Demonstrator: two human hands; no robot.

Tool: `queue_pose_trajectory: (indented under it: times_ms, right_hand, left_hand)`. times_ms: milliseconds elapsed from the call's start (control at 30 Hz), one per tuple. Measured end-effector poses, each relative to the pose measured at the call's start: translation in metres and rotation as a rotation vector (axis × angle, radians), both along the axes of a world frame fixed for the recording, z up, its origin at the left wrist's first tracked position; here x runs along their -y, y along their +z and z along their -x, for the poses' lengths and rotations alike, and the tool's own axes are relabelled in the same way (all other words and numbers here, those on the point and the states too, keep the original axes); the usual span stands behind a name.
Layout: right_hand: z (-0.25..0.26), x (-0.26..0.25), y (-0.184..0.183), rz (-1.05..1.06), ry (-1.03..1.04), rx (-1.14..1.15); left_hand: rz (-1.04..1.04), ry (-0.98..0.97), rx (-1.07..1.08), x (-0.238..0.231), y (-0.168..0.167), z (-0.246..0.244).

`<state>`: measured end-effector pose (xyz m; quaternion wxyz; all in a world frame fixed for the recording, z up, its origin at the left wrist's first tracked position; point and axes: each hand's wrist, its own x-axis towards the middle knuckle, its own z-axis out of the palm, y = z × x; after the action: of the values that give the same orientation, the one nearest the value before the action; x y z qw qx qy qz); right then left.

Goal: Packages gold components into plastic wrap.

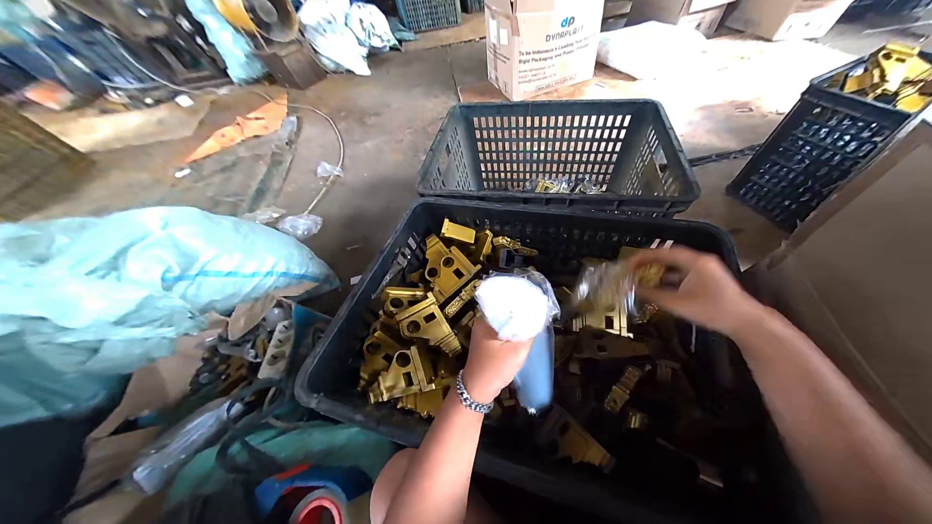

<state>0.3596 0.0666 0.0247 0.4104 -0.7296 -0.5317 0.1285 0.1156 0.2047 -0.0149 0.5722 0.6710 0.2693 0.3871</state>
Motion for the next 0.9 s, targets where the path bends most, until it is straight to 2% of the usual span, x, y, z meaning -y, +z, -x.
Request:
queue_pose_trajectory:
  times_ms: [33,67,100,200,300,400,500,600,667,767,833,900]
  right_hand:
    - [0.001,-0.008,0.004,-0.074,-0.172,-0.009]
    - [0.008,-0.015,0.006,-0.093,-0.245,-0.042]
    - [0.021,-0.021,0.006,-0.085,-0.211,-0.101]
    - [0.074,-0.030,-0.006,-0.019,0.150,-0.329]
    - [0.081,-0.028,-0.009,0.016,0.154,-0.589]
    - [0.077,-0.025,-0.021,0.002,0.164,-0.530]
    - [0.070,-0.019,-0.023,0.012,0.031,-0.519]
    - [0.064,-0.012,-0.019,0.153,0.190,-0.675]
    - [0.073,-0.012,-0.025,0.155,0.205,-0.756]
    - [0.080,-0.017,-0.031,0.085,0.088,-0.792]
    - [0.084,-0.014,-0.034,0.089,0.076,-0.762]
    - [0.083,-0.005,-0.034,0.131,0.179,-0.780]
  left_hand:
    - [-0.049,-0.006,-0.026,0.003,-0.004,-0.002]
    - [-0.092,-0.008,-0.062,0.006,-0.007,-0.004]
    - [-0.132,-0.001,-0.091,0.010,-0.009,-0.006]
    - [-0.177,0.004,-0.045,0.018,-0.018,-0.012]
    - [-0.205,0.020,0.012,0.015,-0.021,-0.007]
    - [-0.161,-0.043,0.043,0.011,-0.019,-0.005]
    - [-0.037,-0.153,0.016,0.016,-0.014,-0.003]
    - [-0.122,-0.173,0.005,0.017,-0.012,-0.003]
    - [-0.130,-0.236,0.019,0.018,-0.013,-0.004]
    - [0.132,-0.391,0.077,0.020,-0.006,-0.009]
    - [0.229,-0.299,0.017,0.021,-0.003,-0.012]
    - [0.011,-0.134,-0.170,0.012,-0.005,-0.008]
